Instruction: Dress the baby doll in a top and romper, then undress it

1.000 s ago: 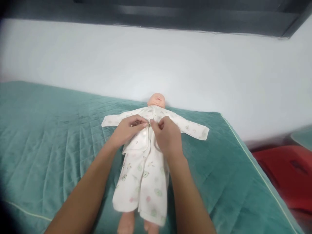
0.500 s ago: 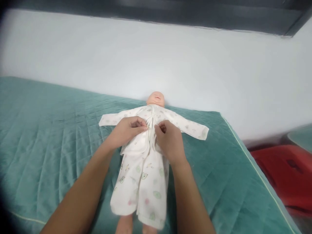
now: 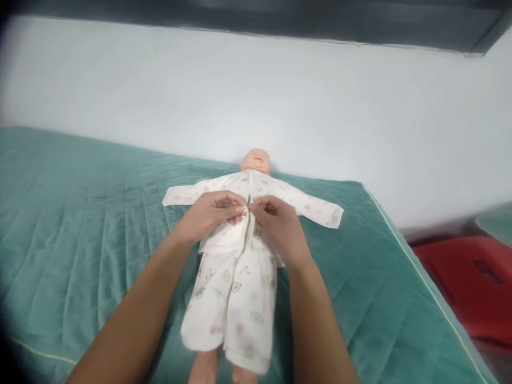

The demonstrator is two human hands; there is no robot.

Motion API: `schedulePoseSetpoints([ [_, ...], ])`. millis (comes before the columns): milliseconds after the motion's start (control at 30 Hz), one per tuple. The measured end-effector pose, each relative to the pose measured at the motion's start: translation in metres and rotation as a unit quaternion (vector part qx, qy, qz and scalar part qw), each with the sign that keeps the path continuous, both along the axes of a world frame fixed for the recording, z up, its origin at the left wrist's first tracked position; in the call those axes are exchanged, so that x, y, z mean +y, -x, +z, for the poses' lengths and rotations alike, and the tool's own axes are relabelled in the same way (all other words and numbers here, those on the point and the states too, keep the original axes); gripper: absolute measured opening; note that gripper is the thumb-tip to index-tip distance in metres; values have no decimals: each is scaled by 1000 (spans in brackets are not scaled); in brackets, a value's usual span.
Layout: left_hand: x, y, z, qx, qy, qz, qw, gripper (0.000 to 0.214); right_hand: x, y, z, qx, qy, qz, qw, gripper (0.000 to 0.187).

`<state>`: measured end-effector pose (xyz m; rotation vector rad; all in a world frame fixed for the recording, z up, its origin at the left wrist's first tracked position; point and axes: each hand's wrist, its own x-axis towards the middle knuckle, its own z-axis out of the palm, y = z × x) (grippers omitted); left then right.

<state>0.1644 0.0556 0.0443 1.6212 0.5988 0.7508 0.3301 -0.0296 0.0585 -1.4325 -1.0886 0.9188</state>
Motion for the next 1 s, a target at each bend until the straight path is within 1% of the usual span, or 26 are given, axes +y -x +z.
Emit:
schedulePoseSetpoints([
  [167, 0, 1, -2, -9, -1, -5, 1000, 25, 0, 0, -3, 25, 3, 1, 1000, 23],
  [333, 0, 0, -2, -19, 6, -11, 1000, 24, 0, -1, -4, 5, 5, 27, 1000, 24],
  [467, 1, 0, -3, -27, 11, -13, 999, 26, -1, -4, -4, -22, 19, 40, 999, 26],
  [600, 1, -1, -4, -15, 7, -11, 1000, 27, -1, -5, -5, -42, 26, 57, 997, 25],
  [800, 2, -3, -6, 2, -5, -19, 1000, 33, -1, 1, -5, -113, 44, 44, 992, 22],
  [900, 1, -3, -6, 3, -25, -33, 999, 31, -1, 6, -3, -139, 53, 40, 988, 18],
  [1000, -1, -5, -7, 11, -55, -19, 998, 28, -2, 10, -1, -166, 49, 36, 984, 18],
])
